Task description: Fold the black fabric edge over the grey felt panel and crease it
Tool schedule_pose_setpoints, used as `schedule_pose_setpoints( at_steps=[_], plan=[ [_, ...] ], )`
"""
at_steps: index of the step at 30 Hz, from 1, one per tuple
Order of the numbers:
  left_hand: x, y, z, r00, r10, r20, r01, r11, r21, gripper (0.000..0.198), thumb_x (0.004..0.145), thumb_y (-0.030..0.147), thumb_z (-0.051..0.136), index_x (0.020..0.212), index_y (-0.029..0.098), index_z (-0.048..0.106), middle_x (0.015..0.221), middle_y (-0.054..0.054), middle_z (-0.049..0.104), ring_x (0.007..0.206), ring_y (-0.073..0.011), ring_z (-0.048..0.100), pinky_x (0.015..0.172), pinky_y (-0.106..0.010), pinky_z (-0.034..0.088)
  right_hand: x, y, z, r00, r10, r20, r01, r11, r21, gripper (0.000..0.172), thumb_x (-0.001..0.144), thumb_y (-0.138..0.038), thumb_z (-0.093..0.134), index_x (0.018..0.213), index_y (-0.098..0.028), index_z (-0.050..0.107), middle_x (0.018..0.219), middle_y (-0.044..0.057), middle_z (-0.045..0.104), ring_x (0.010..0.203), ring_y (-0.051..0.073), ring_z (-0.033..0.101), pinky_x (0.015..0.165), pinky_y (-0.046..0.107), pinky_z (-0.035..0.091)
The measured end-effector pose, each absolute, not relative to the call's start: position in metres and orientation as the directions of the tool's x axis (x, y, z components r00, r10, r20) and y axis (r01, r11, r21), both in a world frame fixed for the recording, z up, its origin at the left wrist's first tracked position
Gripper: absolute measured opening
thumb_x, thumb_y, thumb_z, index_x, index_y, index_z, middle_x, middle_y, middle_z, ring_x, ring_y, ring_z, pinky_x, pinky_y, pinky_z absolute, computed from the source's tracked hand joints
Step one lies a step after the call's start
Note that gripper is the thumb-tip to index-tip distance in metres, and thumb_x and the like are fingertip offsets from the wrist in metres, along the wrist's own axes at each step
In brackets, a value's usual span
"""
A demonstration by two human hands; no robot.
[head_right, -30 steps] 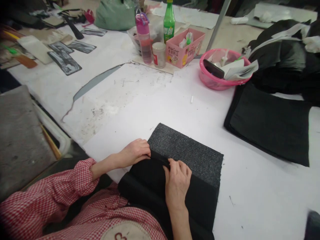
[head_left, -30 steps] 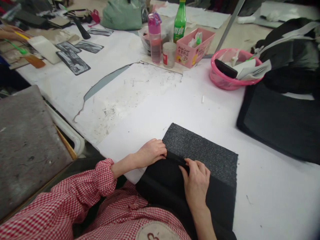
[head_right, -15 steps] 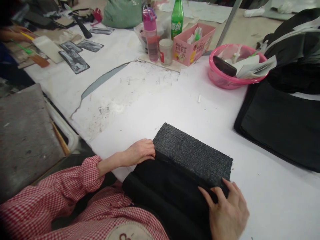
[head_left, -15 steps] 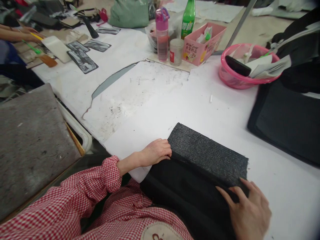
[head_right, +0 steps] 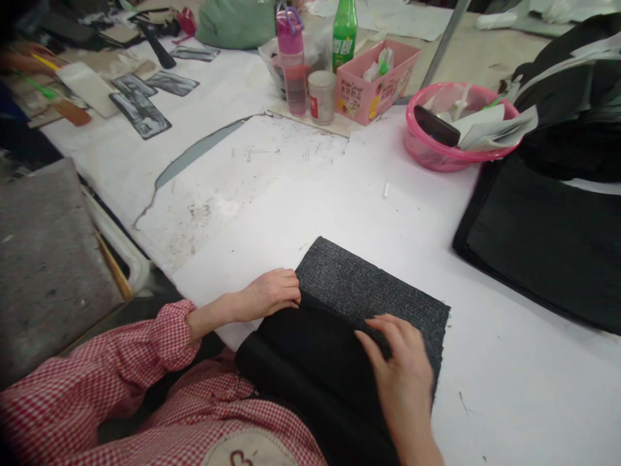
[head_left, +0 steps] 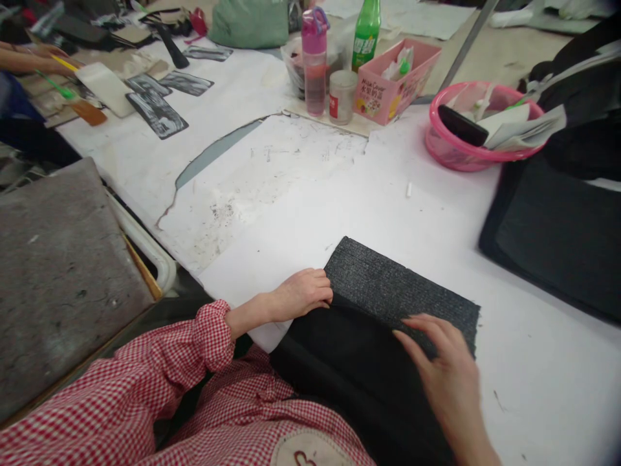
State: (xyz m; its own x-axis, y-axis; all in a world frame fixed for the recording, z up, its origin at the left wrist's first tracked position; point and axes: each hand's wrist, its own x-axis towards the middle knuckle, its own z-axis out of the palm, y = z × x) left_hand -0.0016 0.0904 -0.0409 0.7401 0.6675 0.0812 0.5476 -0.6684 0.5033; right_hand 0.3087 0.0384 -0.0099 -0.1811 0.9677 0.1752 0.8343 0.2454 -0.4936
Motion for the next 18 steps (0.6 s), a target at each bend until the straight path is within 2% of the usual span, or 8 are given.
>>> schedule_pose_setpoints(
  at_steps=[2, 3, 6, 8, 12, 16, 18],
  plan=[
    [-0.002, 0.090, -0.041, 0.742, 0.666, 0.077, 0.550, -0.670, 0.499, 0.019, 0.099, 0.028, 0.052, 0.088, 0.017, 0.063, 0.083, -0.004, 0.059, 0.088, -0.0206, 0.050, 0.082, -0.032, 0.041, 0.263, 0.048, -0.018, -0.311, 0.937, 0.156, 0.801, 0.347, -0.488, 0.034, 0.094, -0.054, 0.052, 0.109, -0.026, 0.063, 0.121, 0.008, 0.058, 0.112, 0.027, 0.053, 0.092, 0.045, 0.046],
    [-0.002, 0.090, -0.042, 0.741, 0.667, 0.077, 0.551, -0.670, 0.497, 0.020, 0.099, 0.028, 0.051, 0.088, 0.017, 0.063, 0.083, -0.004, 0.059, 0.088, -0.0205, 0.050, 0.082, -0.032, 0.041, 0.247, 0.051, -0.024, -0.339, 0.927, 0.159, 0.792, 0.372, -0.484, 0.030, 0.094, -0.051, 0.054, 0.108, -0.025, 0.063, 0.127, 0.009, 0.055, 0.119, 0.029, 0.049, 0.095, 0.047, 0.044],
    [-0.002, 0.089, -0.042, 0.735, 0.673, 0.079, 0.556, -0.665, 0.498, 0.021, 0.100, 0.026, 0.049, 0.086, 0.017, 0.063, 0.083, -0.004, 0.058, 0.087, -0.0204, 0.050, 0.080, -0.032, 0.041, 0.229, 0.050, -0.039, -0.359, 0.921, 0.154, 0.791, 0.388, -0.473, 0.020, 0.093, -0.042, 0.058, 0.089, -0.023, 0.061, 0.134, 0.009, 0.050, 0.133, 0.031, 0.037, 0.102, 0.050, 0.039],
    [-0.002, 0.088, -0.042, 0.733, 0.676, 0.081, 0.553, -0.661, 0.507, 0.022, 0.100, 0.025, 0.048, 0.085, 0.017, 0.062, 0.082, -0.004, 0.057, 0.086, -0.0202, 0.050, 0.079, -0.032, 0.041, 0.240, 0.045, -0.045, -0.325, 0.933, 0.154, 0.816, 0.359, -0.454, 0.025, 0.092, -0.044, 0.059, 0.081, -0.022, 0.058, 0.134, 0.009, 0.051, 0.135, 0.031, 0.036, 0.103, 0.051, 0.038],
    [-0.002, 0.089, -0.041, 0.734, 0.673, 0.091, 0.533, -0.655, 0.536, 0.019, 0.099, 0.023, 0.050, 0.085, 0.017, 0.062, 0.083, -0.004, 0.058, 0.086, -0.0198, 0.050, 0.080, -0.032, 0.041, 0.300, 0.027, -0.050, -0.203, 0.957, 0.205, 0.888, 0.269, -0.373, 0.042, 0.090, -0.059, 0.055, 0.073, -0.021, 0.057, 0.130, 0.011, 0.054, 0.132, 0.034, 0.040, 0.101, 0.054, 0.040],
    [-0.001, 0.089, -0.040, 0.729, 0.677, 0.101, 0.528, -0.650, 0.546, 0.017, 0.098, 0.023, 0.053, 0.085, 0.017, 0.063, 0.082, -0.004, 0.058, 0.086, -0.0195, 0.051, 0.080, -0.031, 0.042, 0.392, -0.005, -0.046, -0.079, 0.955, 0.286, 0.965, 0.145, -0.217, 0.052, 0.088, -0.067, 0.053, 0.068, -0.020, 0.059, 0.127, 0.013, 0.055, 0.127, 0.038, 0.044, 0.098, 0.057, 0.040],
    [-0.001, 0.089, -0.040, 0.728, 0.678, 0.099, 0.530, -0.649, 0.545, 0.017, 0.098, 0.024, 0.053, 0.085, 0.017, 0.063, 0.082, -0.004, 0.058, 0.086, -0.0193, 0.051, 0.080, -0.031, 0.042, 0.433, -0.018, -0.039, -0.018, 0.967, 0.252, 0.989, 0.055, -0.140, 0.057, 0.086, -0.071, 0.051, 0.061, -0.020, 0.057, 0.128, 0.014, 0.054, 0.127, 0.042, 0.043, 0.095, 0.058, 0.041]
  ],
)
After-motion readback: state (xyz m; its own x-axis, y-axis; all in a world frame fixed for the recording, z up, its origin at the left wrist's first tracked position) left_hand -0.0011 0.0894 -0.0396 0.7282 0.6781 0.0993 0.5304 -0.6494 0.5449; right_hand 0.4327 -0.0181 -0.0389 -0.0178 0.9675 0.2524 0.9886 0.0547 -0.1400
